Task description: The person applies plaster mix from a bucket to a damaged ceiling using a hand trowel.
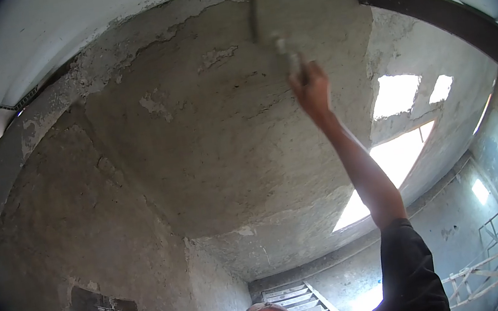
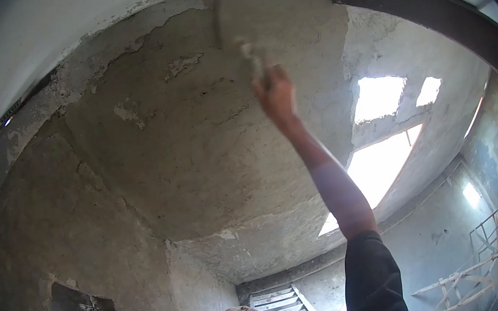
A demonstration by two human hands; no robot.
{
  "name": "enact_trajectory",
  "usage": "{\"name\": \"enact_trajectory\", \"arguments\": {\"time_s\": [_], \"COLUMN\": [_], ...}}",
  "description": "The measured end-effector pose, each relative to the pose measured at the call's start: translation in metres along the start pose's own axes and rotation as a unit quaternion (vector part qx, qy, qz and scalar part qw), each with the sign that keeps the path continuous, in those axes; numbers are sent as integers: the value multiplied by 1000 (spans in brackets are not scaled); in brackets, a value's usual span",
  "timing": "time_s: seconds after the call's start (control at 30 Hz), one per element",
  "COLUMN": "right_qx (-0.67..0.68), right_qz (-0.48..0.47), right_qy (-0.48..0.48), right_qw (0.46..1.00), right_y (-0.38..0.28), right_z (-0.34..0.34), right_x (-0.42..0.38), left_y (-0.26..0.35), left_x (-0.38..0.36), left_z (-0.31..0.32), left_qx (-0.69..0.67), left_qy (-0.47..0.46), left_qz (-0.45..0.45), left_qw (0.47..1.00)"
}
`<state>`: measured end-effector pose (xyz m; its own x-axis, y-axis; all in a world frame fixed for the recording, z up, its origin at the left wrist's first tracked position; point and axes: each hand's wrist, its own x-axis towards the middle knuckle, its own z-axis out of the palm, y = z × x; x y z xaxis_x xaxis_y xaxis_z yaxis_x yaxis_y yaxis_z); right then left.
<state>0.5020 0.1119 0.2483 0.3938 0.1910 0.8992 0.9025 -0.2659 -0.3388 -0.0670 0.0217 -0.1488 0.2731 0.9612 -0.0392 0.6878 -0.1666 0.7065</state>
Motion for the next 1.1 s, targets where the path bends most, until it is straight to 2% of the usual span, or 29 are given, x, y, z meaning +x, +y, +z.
{"name": "enact_trajectory", "arguments": {"time_s": [0.03,0.1,0.13,0.2,0.27,0.3,0.33,0.37,0.4,0.43,0.47,0.5,0.53,0.57,0.6,0.63,0.67,0.7,0.73,0.77,0.8,0.83,0.87,0.9,0.93,1.0,1.07,1.1], "right_qx": [3,47,44,121,165,169,171,192,192,170,113,85,59,63,63,75,103,105,158,201,168,119,89,32,4,35,9,29], "right_qz": [-28,-126,-127,-102,10,-20,-52,65,236,303,290,321,353,422,490,475,545,539,512,528,562,518,368,364,337,297,273,219], "right_qy": [-29,-25,-28,-101,-214,-189,-163,-272,-429,-452,-488,-528,-571,-573,-577,-586,-591,-611,-595,-575,-583,-628,-650,-693,-713,-729,-721,-718], "right_qw": [999,991,991,982,963,967,970,941,850,822,816,781,739,700,651,652,586,570,599,591,563,568,659,622,615,616,637,660], "right_y": [-10,-27,-35,-61,-75,-70,-59,-71,-80,-69,-81,-79,-79,-93,-108,-99,-111,-116,-116,-112,-124,-134,-111,-112,-108,-104,-115,-110], "right_z": [10,23,24,11,-9,-11,-13,-38,-71,-89,-120,-145,-170,-197,-226,-255,-274,-289,-305,-319,-315,-305,-313,-305,-304,-294,-277,-271], "right_x": [-6,-18,-28,-58,-106,-147,-192,-226,-250,-310,-339,-385,-426,-438,-450,-502,-495,-505,-520,-539,-520,-489,-521,-500,-491,-469,-439,-437], "left_y": [-2,-3,-5,-8,-10,8,1,2,4,0,18,35,35,47,51,32,61,47,52,61,68,77,88,93,96,102,118,130], "left_x": [1,1,-1,-1,-3,-2,-3,-4,-3,-2,-3,-5,-6,-6,-3,-5,-3,-4,1,2,3,-3,7,14,12,8,11,9], "left_z": [1,0,1,1,2,-10,-6,-7,-9,-7,-16,-28,-30,-34,-28,-27,-41,-30,-28,-40,-45,-51,-52,-54,-58,-68,-76,-80], "left_qx": [2,3,4,8,23,41,35,55,75,55,35,24,36,21,-88,-10,-23,-54,-67,-31,-5,-18,-41,-35,-15,11,-31,-60], "left_qy": [0,-2,-3,-3,-2,-29,-12,-28,-47,22,92,38,21,11,46,-60,-75,0,32,-28,-16,-24,-18,-15,-26,-35,-46,-28], "left_qz": [-4,-8,-8,-12,-29,-45,-28,-49,-70,-1,62,47,19,-11,53,-27,-40,62,97,57,69,52,51,48,64,74,101,136], "left_qw": [1000,1000,1000,1000,999,998,999,997,994,998,993,998,999,1000,994,998,996,997,992,997,998,998,998,998,997,997,993,989]}}
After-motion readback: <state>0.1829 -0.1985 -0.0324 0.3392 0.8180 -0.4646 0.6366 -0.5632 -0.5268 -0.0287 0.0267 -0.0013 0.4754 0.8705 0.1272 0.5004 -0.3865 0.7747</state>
